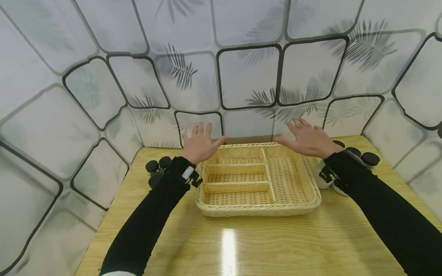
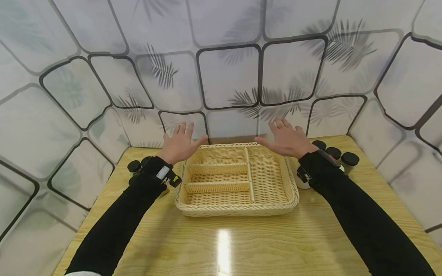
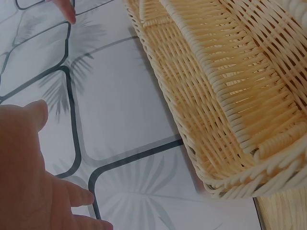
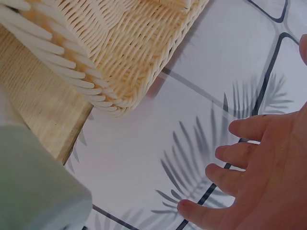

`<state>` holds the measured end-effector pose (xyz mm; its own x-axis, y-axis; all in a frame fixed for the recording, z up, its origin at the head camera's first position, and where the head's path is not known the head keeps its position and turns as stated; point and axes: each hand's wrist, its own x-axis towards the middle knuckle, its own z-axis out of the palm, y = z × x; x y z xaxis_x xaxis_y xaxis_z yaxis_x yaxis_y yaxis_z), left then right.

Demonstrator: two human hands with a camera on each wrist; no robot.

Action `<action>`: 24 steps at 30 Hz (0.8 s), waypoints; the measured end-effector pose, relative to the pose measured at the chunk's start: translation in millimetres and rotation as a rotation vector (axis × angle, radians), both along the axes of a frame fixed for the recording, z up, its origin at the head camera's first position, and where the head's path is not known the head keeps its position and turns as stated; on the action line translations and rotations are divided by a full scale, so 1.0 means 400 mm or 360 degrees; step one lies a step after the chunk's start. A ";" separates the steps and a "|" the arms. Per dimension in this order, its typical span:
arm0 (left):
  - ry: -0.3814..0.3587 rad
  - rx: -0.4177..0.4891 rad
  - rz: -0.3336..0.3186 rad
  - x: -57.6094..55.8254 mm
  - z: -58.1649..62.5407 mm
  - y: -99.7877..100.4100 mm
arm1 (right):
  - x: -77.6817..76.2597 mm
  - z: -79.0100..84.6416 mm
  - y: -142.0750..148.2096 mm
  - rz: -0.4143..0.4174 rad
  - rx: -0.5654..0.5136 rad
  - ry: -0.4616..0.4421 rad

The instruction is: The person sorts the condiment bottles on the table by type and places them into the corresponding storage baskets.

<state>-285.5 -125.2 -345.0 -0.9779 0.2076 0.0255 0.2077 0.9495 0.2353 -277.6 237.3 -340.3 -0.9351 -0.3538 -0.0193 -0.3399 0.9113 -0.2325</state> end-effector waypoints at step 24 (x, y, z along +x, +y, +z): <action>-0.0134 -0.0130 0.0036 0.056 -0.028 0.007 | 0.059 -0.056 -0.009 -0.0063 -0.0094 -0.0142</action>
